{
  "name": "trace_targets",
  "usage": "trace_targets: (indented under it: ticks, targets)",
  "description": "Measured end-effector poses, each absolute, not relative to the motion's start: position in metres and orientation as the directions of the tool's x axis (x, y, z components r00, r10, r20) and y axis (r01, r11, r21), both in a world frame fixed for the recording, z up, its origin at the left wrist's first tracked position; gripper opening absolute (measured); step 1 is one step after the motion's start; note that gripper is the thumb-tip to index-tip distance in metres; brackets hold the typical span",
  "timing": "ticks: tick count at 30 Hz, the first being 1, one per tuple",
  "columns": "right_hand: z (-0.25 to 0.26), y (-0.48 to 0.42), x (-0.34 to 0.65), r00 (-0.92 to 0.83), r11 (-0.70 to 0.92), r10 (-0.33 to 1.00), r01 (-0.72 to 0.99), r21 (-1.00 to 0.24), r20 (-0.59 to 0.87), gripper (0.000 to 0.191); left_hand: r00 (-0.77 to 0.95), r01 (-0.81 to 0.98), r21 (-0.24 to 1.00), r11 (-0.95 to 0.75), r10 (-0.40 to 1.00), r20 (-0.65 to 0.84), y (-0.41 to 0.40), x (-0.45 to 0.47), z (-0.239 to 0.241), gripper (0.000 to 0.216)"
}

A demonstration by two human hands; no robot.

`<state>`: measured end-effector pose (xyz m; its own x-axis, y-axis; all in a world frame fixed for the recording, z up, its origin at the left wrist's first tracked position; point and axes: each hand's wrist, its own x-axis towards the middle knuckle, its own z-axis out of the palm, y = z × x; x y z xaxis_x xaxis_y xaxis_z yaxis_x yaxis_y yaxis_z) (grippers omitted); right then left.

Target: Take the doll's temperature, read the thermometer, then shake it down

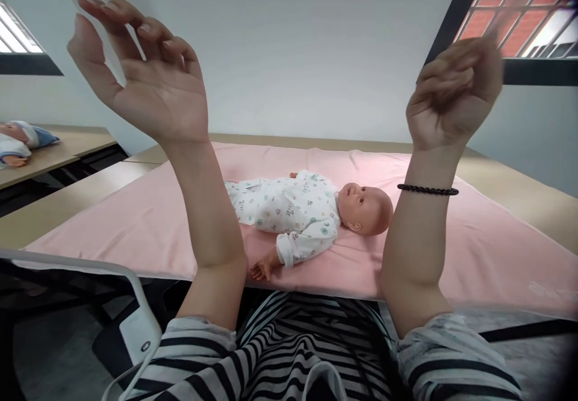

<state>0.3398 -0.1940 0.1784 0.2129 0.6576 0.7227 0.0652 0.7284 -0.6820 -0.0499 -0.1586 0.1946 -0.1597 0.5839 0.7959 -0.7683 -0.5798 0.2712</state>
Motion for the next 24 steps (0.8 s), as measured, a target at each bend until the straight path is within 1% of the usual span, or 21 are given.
trace_targets:
  ticks: [2,4,6,11,12,15,17,19,21,22,24]
  targets:
    - [0.181,-0.196,0.338,0.201,0.701,0.687,0.069,-0.709,0.699,0.056,-0.139,-0.827,0.225,-0.514,0.576,0.805,-0.153,-0.056,0.197,0.048]
    - [0.185,-0.199,0.332,0.151,0.618,0.765,0.097,-0.780,0.626,0.053,-0.152,-0.864,0.189,-0.466,0.600,0.785,-0.148,-0.060,0.200,0.063]
    - [0.188,-0.201,0.324,0.114,0.572,0.807,0.090,-0.815,0.579,0.050,-0.159,-0.873,0.182,-0.452,0.617,0.771,-0.146,-0.062,0.203,0.076]
    - [0.194,-0.193,0.320,0.097,0.594,0.799,0.025,-0.804,0.594,0.046,-0.176,-0.858,0.154,-0.490,0.562,0.809,-0.144,-0.061,0.200,0.071]
    - [0.194,-0.189,0.323,0.099,0.601,0.794,0.018,-0.799,0.600,0.046,-0.182,-0.847,0.163,-0.505,0.566,0.804,-0.143,-0.063,0.199,0.070]
    - [0.192,-0.178,0.331,0.123,0.654,0.752,-0.028,-0.756,0.647,0.047,-0.195,-0.776,0.246,-0.581,0.591,0.783,-0.134,-0.072,0.193,0.064]
    - [0.187,-0.173,0.334,0.141,0.706,0.705,-0.050,-0.706,0.695,0.042,-0.187,-0.747,0.266,-0.610,0.576,0.796,-0.127,-0.079,0.192,0.062]
    - [0.180,-0.173,0.332,0.138,0.733,0.673,0.010,-0.680,0.727,0.032,-0.198,-0.764,0.218,-0.608,0.541,0.818,-0.123,-0.081,0.192,0.066]
    - [0.175,-0.177,0.327,0.117,0.717,0.682,0.089,-0.692,0.722,0.028,-0.202,-0.790,0.191,-0.582,0.542,0.816,-0.125,-0.077,0.195,0.073]
    - [0.173,-0.180,0.324,0.101,0.700,0.700,0.106,-0.707,0.707,0.031,-0.202,-0.802,0.186,-0.567,0.552,0.809,-0.129,-0.073,0.196,0.075]
    - [0.170,-0.186,0.316,0.064,0.668,0.738,0.074,-0.740,0.672,0.049,-0.153,-0.812,0.228,-0.537,0.573,0.805,-0.139,-0.062,0.199,0.072]
